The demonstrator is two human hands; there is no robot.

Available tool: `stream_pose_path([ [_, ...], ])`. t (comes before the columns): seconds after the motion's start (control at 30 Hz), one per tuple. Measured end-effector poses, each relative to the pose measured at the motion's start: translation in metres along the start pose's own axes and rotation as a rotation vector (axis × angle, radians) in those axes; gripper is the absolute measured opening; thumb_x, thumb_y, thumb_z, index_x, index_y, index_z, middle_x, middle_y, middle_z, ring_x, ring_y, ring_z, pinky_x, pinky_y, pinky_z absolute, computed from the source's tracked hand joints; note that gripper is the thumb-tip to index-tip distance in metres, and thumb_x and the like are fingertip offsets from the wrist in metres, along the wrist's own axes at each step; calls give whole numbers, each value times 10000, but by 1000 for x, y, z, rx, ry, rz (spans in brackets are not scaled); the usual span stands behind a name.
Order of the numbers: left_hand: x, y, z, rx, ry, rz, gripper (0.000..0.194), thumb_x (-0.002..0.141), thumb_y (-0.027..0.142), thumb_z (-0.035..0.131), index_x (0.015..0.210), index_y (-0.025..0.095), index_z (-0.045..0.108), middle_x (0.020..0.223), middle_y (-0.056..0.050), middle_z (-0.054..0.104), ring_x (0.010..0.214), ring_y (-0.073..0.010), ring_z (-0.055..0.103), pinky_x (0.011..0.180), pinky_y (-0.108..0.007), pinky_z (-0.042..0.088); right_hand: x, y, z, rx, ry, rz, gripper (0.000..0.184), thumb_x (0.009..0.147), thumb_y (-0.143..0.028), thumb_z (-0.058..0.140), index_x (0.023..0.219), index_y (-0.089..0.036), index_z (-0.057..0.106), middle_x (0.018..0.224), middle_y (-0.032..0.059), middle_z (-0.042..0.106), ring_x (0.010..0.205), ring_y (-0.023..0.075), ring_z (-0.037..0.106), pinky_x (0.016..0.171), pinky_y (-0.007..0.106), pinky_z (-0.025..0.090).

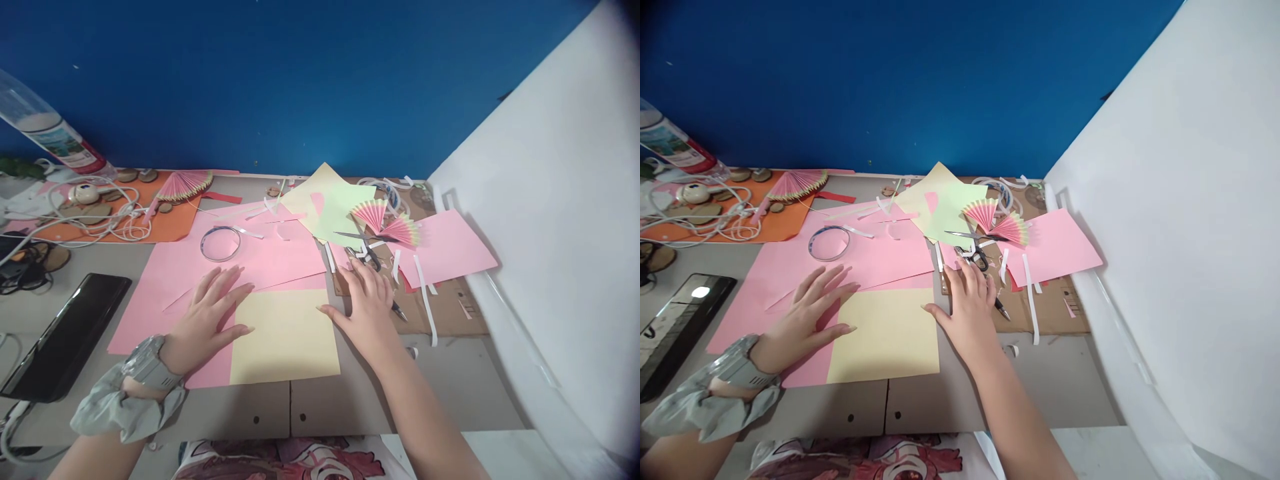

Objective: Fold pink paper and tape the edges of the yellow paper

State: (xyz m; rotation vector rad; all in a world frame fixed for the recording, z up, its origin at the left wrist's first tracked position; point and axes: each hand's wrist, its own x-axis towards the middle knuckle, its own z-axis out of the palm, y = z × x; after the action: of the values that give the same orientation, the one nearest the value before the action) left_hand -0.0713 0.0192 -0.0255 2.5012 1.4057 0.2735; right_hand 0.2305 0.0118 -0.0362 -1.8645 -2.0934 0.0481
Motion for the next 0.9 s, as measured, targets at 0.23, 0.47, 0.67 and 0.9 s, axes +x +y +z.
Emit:
stream_pose_path([
  [0.23,-3,4,5,117,171,-276,1156,625,738,570,1460,151,26,1524,-179,-1,1369,-409,-63,1056,-624,87,-1,1,1,9,6,26,674,732,-552,612,1286,-219,419,1397,104,366,1294,312,286,1051,520,183],
  [0.47,-1,6,4,107,156,-307,1222,623,749,557,1451,120,-85,1525,-178,21,1380,-380,-48,1080,-587,66,-1,1,1,25,17,19,664,729,-562,610,1265,-211,437,1389,120,372,1286,322,299,1036,524,214],
  [0.67,-1,3,7,107,140,-285,1211,625,747,559,1452,139,-83,1526,-167,24,1381,-373,-58,1080,-583,76,-1,1,0,-6,18,18,669,735,-558,608,1278,-209,431,1397,112,369,1287,314,297,1057,527,176],
  [0.9,-1,1,9,106,152,-266,1182,633,760,534,1457,154,-58,1525,-166,46,1382,-379,-35,1079,-579,75,-2,1,1,-13,11,20,667,746,-562,595,1287,-209,429,1398,108,374,1290,324,297,1060,541,152],
])
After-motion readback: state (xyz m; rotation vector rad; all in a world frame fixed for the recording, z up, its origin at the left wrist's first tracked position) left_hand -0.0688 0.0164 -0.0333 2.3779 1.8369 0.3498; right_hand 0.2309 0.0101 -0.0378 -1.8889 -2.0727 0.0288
